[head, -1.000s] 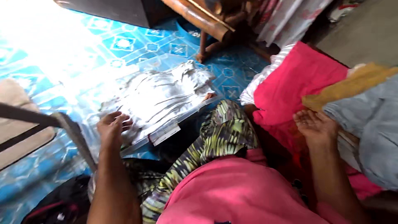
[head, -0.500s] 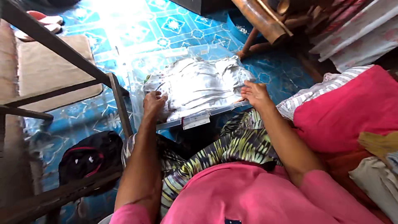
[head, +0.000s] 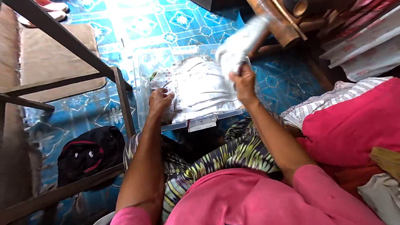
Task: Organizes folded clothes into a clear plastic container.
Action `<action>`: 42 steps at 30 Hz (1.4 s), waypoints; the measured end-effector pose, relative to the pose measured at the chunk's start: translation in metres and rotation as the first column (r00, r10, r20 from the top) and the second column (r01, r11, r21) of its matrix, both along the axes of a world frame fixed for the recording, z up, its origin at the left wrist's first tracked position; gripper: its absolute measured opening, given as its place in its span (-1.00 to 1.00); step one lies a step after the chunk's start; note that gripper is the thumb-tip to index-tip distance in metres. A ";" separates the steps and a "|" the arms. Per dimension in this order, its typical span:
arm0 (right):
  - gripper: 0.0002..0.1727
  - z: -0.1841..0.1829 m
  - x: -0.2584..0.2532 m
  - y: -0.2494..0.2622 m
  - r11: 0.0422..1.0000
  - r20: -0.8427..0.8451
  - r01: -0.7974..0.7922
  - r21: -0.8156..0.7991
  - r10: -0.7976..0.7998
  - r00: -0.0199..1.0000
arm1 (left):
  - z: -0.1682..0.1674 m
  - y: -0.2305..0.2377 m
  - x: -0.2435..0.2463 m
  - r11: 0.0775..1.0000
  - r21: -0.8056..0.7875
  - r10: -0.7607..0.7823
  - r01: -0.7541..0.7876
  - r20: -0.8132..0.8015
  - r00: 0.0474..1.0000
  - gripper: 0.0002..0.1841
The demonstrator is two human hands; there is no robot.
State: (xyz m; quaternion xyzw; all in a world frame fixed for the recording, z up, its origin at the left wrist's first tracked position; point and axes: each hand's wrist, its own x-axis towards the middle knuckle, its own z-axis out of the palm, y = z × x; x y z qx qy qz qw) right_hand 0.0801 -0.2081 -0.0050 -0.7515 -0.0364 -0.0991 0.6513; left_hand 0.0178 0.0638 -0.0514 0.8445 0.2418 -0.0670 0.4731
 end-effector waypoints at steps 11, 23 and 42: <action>-0.39 -0.008 0.022 -0.054 0.717 -0.306 -0.036 -0.696 -0.251 0.918 | 0.009 -0.004 -0.002 0.981 0.181 -0.057 0.065 -0.050 0.997 -0.66; -0.63 0.007 0.025 -0.070 0.989 -0.692 0.023 0.143 0.084 0.717 | 0.011 -0.004 -0.001 0.976 0.209 -0.043 0.062 -0.091 0.995 -0.71; -0.79 0.202 -0.084 -0.160 0.744 0.170 0.117 0.658 -0.298 0.939 | -0.045 0.040 0.001 0.998 -0.065 -0.011 0.024 0.187 0.982 -0.50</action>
